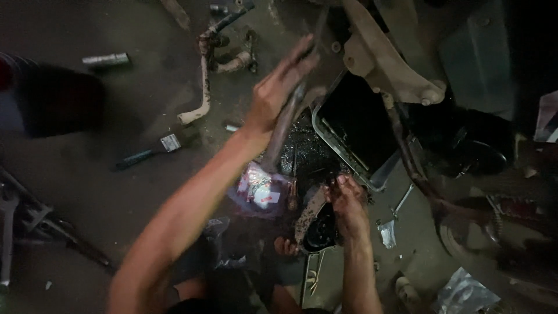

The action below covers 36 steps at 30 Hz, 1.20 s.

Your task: The person assembles internal motorcycle components by hand, placing a cylindrical part into a circular housing and pouring fluid from a bottle onto the assembly.

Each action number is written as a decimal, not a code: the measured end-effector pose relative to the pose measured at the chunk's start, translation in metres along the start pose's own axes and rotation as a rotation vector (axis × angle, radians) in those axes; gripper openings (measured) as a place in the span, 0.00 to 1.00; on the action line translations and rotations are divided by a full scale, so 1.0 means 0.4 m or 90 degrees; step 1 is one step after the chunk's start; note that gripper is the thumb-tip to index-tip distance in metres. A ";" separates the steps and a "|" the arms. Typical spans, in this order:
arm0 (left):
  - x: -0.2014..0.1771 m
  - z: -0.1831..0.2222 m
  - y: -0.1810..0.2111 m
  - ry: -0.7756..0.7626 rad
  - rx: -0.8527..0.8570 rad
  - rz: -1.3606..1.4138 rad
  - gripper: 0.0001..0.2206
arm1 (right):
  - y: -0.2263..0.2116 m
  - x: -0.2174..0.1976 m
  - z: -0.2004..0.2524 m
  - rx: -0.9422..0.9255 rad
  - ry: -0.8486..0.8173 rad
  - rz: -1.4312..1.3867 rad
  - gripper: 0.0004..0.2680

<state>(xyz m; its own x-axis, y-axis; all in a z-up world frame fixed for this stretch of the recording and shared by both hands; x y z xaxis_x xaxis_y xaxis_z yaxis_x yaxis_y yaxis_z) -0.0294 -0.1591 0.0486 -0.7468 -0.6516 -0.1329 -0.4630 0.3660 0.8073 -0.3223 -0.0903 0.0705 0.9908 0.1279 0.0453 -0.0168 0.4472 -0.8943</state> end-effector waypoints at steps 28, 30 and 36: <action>-0.101 0.169 0.219 -0.120 -0.388 0.221 0.18 | -0.074 0.021 0.022 -0.009 -0.026 -0.042 0.11; -0.130 0.165 0.243 -0.047 -0.516 0.310 0.18 | -0.044 -0.015 0.007 -0.014 -0.006 -0.080 0.16; -0.229 0.177 0.345 0.006 -0.775 0.598 0.11 | -0.086 -0.001 0.032 -0.076 0.005 -0.189 0.22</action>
<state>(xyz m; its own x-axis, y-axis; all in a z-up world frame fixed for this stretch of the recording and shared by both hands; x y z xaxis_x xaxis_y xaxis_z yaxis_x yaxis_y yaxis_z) -0.0587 -0.0018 0.1314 -0.5316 -0.5090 0.6770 0.8204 -0.1108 0.5609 -0.3238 -0.0944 0.1070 0.9508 0.0000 0.3097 0.2893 0.3564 -0.8884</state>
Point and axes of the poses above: each hand's wrist, its own z-axis away from the middle knuckle, its own x-axis out of the palm, y = z × x, the point moved 1 cm from there along -z, towards the middle knuckle, and after that the axes turned 6 degrees about -x, right-handed, at the moved point
